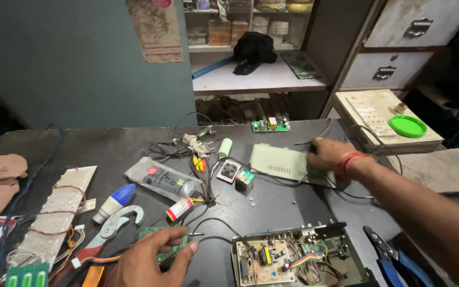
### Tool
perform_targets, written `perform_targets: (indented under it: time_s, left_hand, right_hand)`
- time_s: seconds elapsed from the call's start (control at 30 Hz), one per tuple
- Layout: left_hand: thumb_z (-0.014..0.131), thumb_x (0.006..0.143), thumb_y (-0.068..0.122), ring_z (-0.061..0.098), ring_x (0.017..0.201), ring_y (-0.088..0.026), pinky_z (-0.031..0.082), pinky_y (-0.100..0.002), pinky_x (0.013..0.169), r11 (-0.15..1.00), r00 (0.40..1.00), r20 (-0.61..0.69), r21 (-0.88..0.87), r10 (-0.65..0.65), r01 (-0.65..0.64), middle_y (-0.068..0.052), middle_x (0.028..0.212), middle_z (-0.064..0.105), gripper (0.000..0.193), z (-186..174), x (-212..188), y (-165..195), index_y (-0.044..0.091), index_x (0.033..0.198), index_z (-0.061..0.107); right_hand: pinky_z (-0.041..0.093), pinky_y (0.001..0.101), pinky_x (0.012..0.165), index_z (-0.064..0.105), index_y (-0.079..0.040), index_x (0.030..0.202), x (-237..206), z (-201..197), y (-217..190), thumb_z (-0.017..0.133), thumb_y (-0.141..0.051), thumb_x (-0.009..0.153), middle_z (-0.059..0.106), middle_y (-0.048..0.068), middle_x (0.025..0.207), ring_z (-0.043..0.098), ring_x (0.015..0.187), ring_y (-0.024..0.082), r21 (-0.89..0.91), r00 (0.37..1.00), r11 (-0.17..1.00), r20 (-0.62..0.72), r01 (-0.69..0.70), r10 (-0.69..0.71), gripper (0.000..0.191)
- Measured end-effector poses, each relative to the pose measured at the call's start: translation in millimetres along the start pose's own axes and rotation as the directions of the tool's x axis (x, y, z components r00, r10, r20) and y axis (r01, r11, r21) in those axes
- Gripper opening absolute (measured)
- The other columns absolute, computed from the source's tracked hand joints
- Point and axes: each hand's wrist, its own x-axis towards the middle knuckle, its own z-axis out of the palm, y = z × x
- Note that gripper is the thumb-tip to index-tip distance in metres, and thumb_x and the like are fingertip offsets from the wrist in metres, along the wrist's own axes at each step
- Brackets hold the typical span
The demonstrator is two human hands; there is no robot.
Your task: The person uses a soldering iron to work on the internal circuit board of a disassembled electronic device. They manipulate wires and components on the board, then place the metal casing back onto the device and align it.
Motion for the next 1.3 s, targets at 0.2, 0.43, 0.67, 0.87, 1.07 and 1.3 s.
perform_targets:
  time_s: [0.2,0.43,0.67,0.87,1.07,1.3]
  left_hand:
    - [0.086,0.075,0.043,0.08,0.096,-0.016,0.062,-0.034,0.09,0.999,0.999,0.007,0.005,-0.036,0.036,-0.006,0.103,0.079,0.051,3,0,0,0.021,0.12,0.077]
    - [0.086,0.075,0.045,0.08,0.099,-0.018,0.06,-0.035,0.09,1.0,1.0,0.015,0.022,-0.023,0.023,-0.006,0.107,0.079,0.054,-2,-5,5,0.02,0.121,0.075]
    - [0.085,0.076,0.043,0.079,0.1,-0.018,0.061,-0.035,0.09,1.0,0.999,0.024,-0.012,-0.022,0.023,-0.006,0.108,0.078,0.052,-7,-11,18,0.02,0.121,0.076]
    - [0.081,0.079,0.043,0.075,0.108,-0.019,0.057,-0.037,0.093,0.999,0.998,0.056,0.008,-0.036,0.036,-0.007,0.116,0.075,0.049,-11,-14,21,0.019,0.121,0.075]
    - [0.081,0.079,0.045,0.074,0.108,-0.017,0.057,-0.036,0.095,0.998,0.998,0.021,0.034,-0.057,0.056,-0.004,0.115,0.076,0.049,-14,-16,25,0.021,0.121,0.075]
    - [0.082,0.077,0.045,0.078,0.1,-0.017,0.059,-0.036,0.09,1.0,0.999,-0.05,0.009,0.016,-0.016,-0.005,0.106,0.079,0.048,-16,-13,29,0.019,0.116,0.077]
  right_hand:
    - [0.048,0.0411,0.107,0.057,-0.003,0.139,8,-18,-1,0.076,-0.057,0.077,0.063,0.022,0.135,0.061,0.126,0.037,0.13,0.996,0.987,-0.016,0.091,-0.09,0.085]
    - [0.053,0.0402,0.101,0.069,-0.016,0.13,0,-24,-35,0.073,-0.052,0.076,0.075,0.011,0.121,0.069,0.115,0.03,0.069,0.989,0.992,0.096,0.108,-0.114,0.065]
    - [0.058,0.0356,0.092,0.079,-0.007,0.107,18,-11,-21,0.074,-0.031,0.079,0.081,0.014,0.103,0.077,0.1,0.026,0.262,0.981,0.949,0.029,0.176,-0.19,0.037]
    - [0.056,0.0358,0.09,0.076,-0.006,0.107,23,-22,-20,0.071,-0.028,0.088,0.08,0.012,0.103,0.073,0.1,0.025,0.361,0.975,0.921,0.104,0.147,-0.196,0.03]
    - [0.056,0.034,0.088,0.07,-0.008,0.115,25,-70,-16,0.063,-0.01,0.087,0.076,0.006,0.105,0.071,0.101,0.019,0.47,0.923,0.795,-0.207,0.384,-0.323,0.03]
    - [0.055,0.0314,0.086,0.068,-0.005,0.116,20,-107,-19,0.058,0.003,0.095,0.072,0.008,0.103,0.069,0.097,0.017,0.465,0.767,0.725,-0.628,0.508,-0.134,0.024]
